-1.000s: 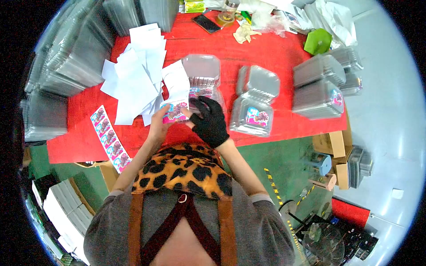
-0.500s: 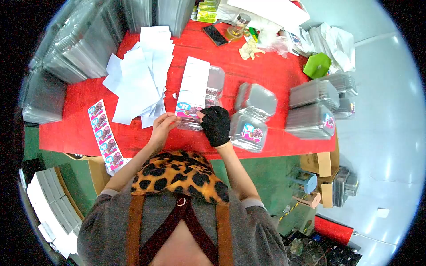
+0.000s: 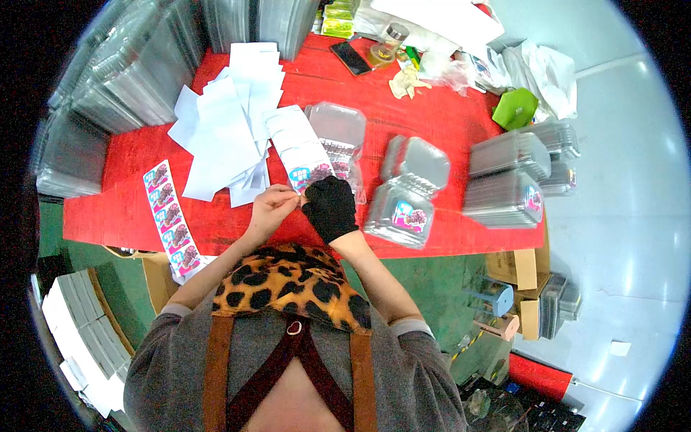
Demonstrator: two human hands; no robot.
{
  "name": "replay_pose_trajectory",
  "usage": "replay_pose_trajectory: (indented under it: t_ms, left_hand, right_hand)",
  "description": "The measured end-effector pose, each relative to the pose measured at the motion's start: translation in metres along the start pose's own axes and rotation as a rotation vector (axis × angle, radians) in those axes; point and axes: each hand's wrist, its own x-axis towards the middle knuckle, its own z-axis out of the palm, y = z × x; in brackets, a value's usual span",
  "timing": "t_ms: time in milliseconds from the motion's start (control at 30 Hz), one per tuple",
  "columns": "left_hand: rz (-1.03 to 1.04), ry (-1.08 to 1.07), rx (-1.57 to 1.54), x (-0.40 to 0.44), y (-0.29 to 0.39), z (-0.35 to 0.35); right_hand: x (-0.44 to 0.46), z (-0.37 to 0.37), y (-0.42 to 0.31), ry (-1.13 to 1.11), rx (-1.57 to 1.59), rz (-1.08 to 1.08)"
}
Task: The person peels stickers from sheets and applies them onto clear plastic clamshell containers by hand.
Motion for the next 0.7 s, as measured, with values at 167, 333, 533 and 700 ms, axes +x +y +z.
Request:
replay_pose_trajectory:
  t_ms: [167, 333, 533, 700]
  left_hand:
    - [0.045, 0.015, 0.103, 0.001, 0.019, 0.002]
    - [0.043, 0.02, 0.123, -0.001, 0.018, 0.0]
    - [-0.493, 0.152, -0.456, -0.002, 0.003, -0.005]
    - [-0.569, 0.179, -0.701, 0.003, 0.004, -0.001]
  right_hand:
    - [0.004, 0.003, -0.001, 0.001, -0.042, 0.008]
    - [0.0, 0.016, 0.02, 0.005, 0.239, 0.15]
    - [-0.009, 0.036, 0.072, 0.147, 1.454, 0.805]
    - [-0.009, 0.033, 0.048, 0.033, 1.022, 0.67]
